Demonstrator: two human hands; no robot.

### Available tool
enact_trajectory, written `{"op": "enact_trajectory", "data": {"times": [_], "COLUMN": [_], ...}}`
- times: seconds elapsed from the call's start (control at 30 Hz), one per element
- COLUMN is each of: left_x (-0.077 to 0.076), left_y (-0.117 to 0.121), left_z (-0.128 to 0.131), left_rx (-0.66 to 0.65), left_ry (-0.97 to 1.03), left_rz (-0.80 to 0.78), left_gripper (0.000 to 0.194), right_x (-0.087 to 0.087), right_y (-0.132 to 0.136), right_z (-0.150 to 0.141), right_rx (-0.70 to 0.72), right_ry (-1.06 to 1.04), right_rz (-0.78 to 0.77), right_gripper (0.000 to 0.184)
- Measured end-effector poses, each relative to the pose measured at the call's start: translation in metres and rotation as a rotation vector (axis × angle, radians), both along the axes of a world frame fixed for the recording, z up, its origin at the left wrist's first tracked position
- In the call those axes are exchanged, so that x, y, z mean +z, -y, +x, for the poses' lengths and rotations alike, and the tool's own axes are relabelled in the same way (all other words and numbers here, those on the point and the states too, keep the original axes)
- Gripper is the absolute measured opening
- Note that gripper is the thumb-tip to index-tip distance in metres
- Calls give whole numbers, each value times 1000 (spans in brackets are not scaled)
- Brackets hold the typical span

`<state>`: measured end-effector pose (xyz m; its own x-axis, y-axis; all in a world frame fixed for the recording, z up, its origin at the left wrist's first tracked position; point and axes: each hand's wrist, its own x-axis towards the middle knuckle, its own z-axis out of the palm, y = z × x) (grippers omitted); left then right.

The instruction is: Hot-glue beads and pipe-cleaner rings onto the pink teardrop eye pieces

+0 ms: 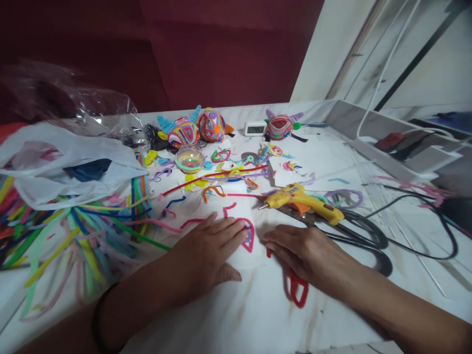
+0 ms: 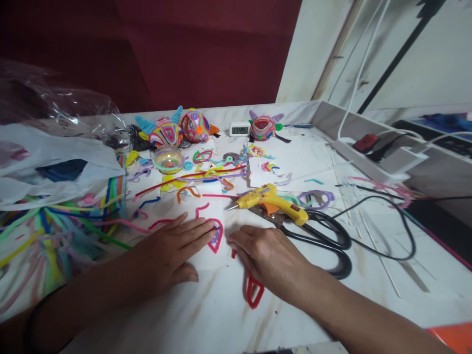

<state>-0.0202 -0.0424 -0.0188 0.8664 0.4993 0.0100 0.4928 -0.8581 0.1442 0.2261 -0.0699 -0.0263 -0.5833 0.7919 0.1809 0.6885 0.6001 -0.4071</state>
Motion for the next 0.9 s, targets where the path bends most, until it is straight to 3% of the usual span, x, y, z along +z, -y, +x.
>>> {"op": "enact_trajectory", "data": {"times": [0.13,0.33,0.67,0.9], "left_x": [7,8,4,-9], "left_y": [-7,-20,-24,-33], "left_z": [-11,-37,-48,-50], "left_rx": [8,56,75,46], "left_ry": [141,212,218,248], "left_rz": [173,345,131,137], "left_gripper": [44,31,19,23], "right_x": [0,6,16,14], "right_y": [1,4,7,11], "right_z": [-1,-5,-5,-7], "right_rx": [29,96,174,142], "right_ry": [-15,-99,-198,-209], "right_rz": [-23,-81,-266,-271], "right_gripper": [25,26,21,16]}}
